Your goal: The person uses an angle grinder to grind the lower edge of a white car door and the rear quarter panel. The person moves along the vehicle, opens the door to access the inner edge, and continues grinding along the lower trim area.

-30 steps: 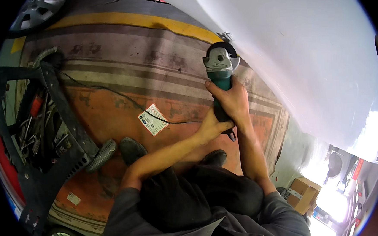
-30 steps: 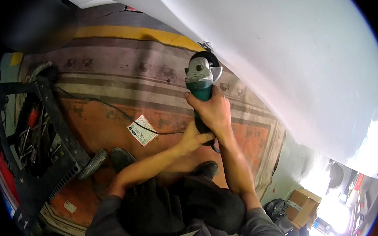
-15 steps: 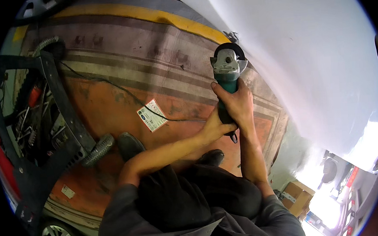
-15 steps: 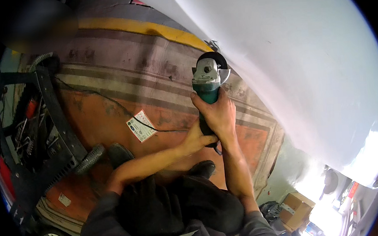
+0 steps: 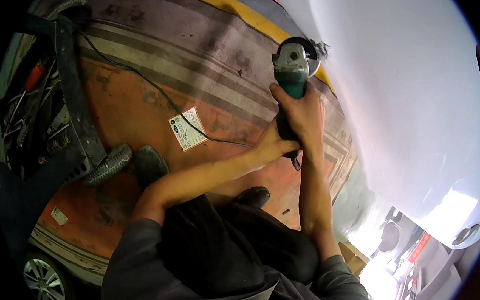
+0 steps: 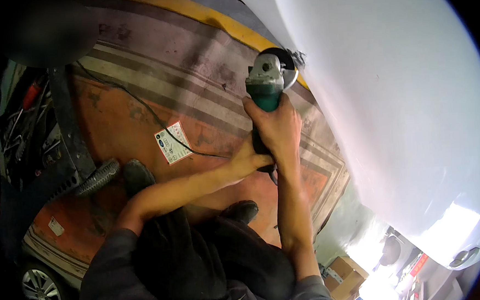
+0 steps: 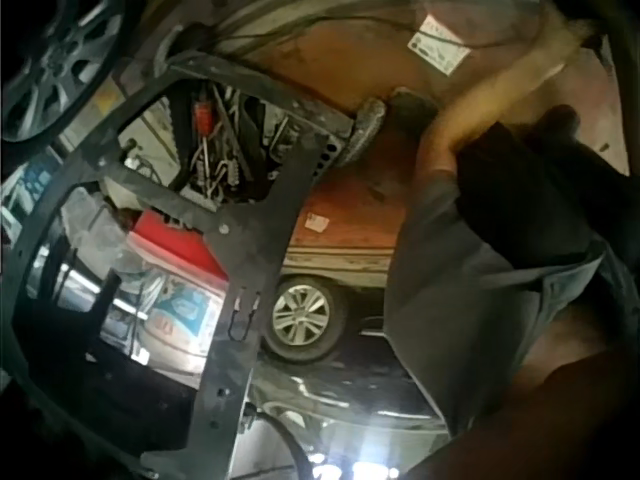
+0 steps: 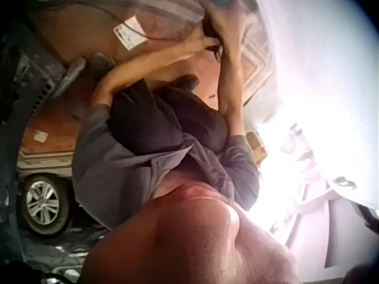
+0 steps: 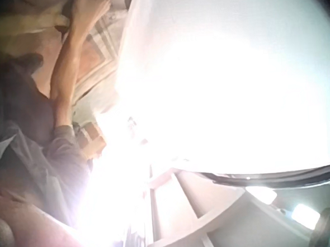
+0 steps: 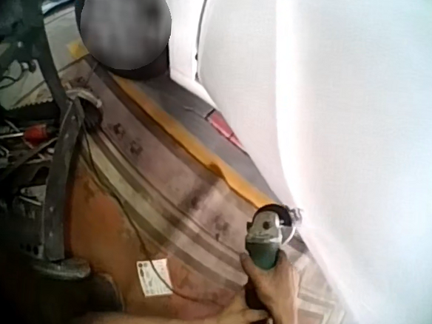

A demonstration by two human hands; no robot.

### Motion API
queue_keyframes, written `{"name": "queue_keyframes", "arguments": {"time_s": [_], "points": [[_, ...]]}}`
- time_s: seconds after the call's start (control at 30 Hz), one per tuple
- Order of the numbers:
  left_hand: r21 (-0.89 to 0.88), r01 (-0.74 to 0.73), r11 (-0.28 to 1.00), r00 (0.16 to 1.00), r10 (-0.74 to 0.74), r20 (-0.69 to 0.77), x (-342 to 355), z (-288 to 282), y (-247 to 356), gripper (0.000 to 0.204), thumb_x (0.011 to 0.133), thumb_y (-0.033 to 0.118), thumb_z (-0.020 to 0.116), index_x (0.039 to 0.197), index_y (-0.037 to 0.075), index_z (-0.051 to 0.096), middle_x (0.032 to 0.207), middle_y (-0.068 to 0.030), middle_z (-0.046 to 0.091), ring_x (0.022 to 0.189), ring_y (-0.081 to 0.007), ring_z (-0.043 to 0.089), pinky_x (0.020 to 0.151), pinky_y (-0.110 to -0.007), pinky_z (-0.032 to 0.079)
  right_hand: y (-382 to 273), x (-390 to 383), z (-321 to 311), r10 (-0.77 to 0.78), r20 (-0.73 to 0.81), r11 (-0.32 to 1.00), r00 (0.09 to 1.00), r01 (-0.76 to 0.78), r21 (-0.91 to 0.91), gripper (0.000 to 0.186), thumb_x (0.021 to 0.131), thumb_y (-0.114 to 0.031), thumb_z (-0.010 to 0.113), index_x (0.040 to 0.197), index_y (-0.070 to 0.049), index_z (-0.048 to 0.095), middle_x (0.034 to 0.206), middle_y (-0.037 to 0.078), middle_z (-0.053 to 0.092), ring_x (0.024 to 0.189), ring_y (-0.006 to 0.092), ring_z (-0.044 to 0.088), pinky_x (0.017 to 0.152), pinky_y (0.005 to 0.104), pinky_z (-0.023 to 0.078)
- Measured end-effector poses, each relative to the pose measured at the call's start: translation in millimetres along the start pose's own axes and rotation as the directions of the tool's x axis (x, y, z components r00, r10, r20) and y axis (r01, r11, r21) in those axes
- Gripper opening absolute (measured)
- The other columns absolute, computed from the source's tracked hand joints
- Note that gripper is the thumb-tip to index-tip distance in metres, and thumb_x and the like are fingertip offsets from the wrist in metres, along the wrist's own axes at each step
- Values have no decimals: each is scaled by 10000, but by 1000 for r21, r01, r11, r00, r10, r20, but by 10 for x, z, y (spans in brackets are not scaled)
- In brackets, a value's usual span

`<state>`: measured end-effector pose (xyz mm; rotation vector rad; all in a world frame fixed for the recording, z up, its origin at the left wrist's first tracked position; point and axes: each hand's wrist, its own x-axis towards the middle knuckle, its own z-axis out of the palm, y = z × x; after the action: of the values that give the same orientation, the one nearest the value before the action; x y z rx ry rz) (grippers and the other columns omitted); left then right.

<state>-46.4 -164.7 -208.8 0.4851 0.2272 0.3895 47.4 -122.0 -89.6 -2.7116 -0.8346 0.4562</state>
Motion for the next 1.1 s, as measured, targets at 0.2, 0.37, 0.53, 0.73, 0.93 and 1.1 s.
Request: {"name": "queue_keyframes", "arguments": {"time_s": [0.2,0.37,0.53,0.73,0.93,1.1], "points": [[-66,107,992,993,-110,-38,-63,129,79,903,807,30,838,1578,-3,368,1317,-109,643,1177,-191,681,954,-354,603,156,-23,20,37,9,999,999,-37,25,676,795,-547,857,1138,27,755,934,214,793,912,344,778,871,465,574],[-78,126,989,992,-127,-7,-77,139,-44,935,829,129,888,1599,3,372,1430,-112,594,1300,-195,616,1046,-362,563,223,-60,-15,49,-2,999,999,-49,24,673,795,-547,855,1133,26,754,959,225,796,948,365,784,882,467,575],[-7,110,994,993,-110,-36,-22,25,90,1013,805,216,952,1613,13,377,1494,-105,566,1367,-202,578,1099,-367,539,-123,-28,-69,39,47,999,998,-40,19,721,793,-559,845,1183,37,733,1004,267,792,1002,419,778,920,494,570],[-35,154,987,988,-154,1,-71,99,84,1018,810,213,948,1622,21,364,1496,-101,564,1378,-200,563,1125,-376,518,49,-66,-68,41,16,999,999,-41,14,713,800,-551,842,1177,43,727,1027,280,786,1021,433,771,926,504,564],[-41,132,990,990,-129,64,-118,77,-92,986,834,187,924,1622,24,355,1480,-92,571,1367,-196,570,1103,-372,529,123,-157,-90,71,16,997,997,-71,23,701,807,-540,839,1166,49,721,1021,299,779,1020,454,764,914,519,560],[-23,192,981,981,-191,39,-44,23,88,971,843,168,917,1622,22,355,1473,-88,572,1362,-191,571,1094,-371,531,-53,-80,-101,44,16,998,999,-45,40,698,808,-535,841,1167,52,718,1002,298,780,1007,462,763,906,520,561]]}}
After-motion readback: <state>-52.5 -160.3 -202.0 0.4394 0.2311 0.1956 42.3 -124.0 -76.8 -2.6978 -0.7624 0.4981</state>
